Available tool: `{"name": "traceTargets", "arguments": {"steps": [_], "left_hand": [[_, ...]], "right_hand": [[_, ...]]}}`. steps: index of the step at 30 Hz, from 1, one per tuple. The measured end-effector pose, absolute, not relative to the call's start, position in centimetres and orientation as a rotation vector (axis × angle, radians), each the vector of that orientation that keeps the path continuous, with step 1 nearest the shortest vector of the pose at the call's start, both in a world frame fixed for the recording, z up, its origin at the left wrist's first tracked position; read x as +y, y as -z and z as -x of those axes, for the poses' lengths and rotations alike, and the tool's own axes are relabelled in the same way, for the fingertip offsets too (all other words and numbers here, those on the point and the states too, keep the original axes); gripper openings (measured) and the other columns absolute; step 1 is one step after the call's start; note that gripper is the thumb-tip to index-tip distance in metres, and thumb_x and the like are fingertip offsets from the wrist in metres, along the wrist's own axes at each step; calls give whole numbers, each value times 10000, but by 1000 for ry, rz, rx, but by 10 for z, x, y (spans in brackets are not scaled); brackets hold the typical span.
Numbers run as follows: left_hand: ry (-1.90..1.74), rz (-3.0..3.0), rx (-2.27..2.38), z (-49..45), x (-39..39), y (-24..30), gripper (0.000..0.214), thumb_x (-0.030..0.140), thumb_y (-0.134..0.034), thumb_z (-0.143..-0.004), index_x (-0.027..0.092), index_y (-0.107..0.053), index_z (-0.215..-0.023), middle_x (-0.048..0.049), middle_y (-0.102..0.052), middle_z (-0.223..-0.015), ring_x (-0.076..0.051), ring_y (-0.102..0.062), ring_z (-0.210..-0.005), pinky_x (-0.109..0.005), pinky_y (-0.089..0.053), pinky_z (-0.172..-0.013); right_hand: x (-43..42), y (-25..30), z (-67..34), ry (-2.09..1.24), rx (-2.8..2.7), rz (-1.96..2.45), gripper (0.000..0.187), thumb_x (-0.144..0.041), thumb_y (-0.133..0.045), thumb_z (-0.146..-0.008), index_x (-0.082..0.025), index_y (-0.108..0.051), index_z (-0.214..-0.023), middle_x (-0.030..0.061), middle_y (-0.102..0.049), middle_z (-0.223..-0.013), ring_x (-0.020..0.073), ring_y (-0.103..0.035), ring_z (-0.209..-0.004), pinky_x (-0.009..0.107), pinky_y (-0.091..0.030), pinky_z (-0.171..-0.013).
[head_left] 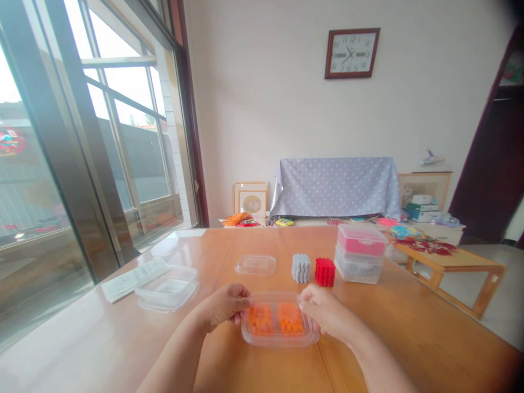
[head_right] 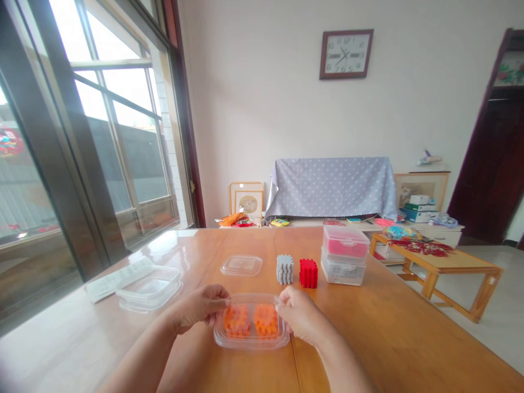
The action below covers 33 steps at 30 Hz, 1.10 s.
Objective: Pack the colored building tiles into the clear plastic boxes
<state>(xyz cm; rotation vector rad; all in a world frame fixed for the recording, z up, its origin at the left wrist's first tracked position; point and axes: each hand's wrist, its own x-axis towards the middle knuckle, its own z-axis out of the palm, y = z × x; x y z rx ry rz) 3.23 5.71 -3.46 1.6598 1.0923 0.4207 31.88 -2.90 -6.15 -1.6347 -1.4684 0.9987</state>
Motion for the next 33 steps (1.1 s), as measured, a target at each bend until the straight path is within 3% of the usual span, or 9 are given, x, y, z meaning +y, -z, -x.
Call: {"name": "traceTargets", "arguments": {"steps": [9, 25, 33], "left_hand": [[-439, -1651, 1028, -33, 62, 38, 392, 500, -695, -767, 150, -590, -907, 36, -585, -623, -98, -490, -516, -224, -316, -519], [-544, -1507, 1055, -36, 58, 52, 617, 704, -769, -597, 173, -568, -839, 59, -528, -570, -71, -418, -469, -198, -186, -458], [-741, -1460, 1128, -41, 38, 58, 725, 844, -718, -478, 207, -464, -715, 88, -432, -478, -65, -349, -394, -198, -138, -409]], "right_hand": [[-29, 54, -317, -1034, -1469, 1643, 131, -274, -564, -866, -203, -509, -961, -80, -531, -592, 98, -546, -482, 166, -374, -414], [-16, 67, -319, -1046, -1366, 1621, 146, -195, -610, -836, -198, -503, -935, -84, -553, -498, 103, -516, -397, 158, -350, -383], [-30, 64, -305, -975, -1270, 1617, 158, -331, -587, -904, -195, -513, -933, -83, -535, -522, 86, -490, -391, 154, -327, -387]]}}
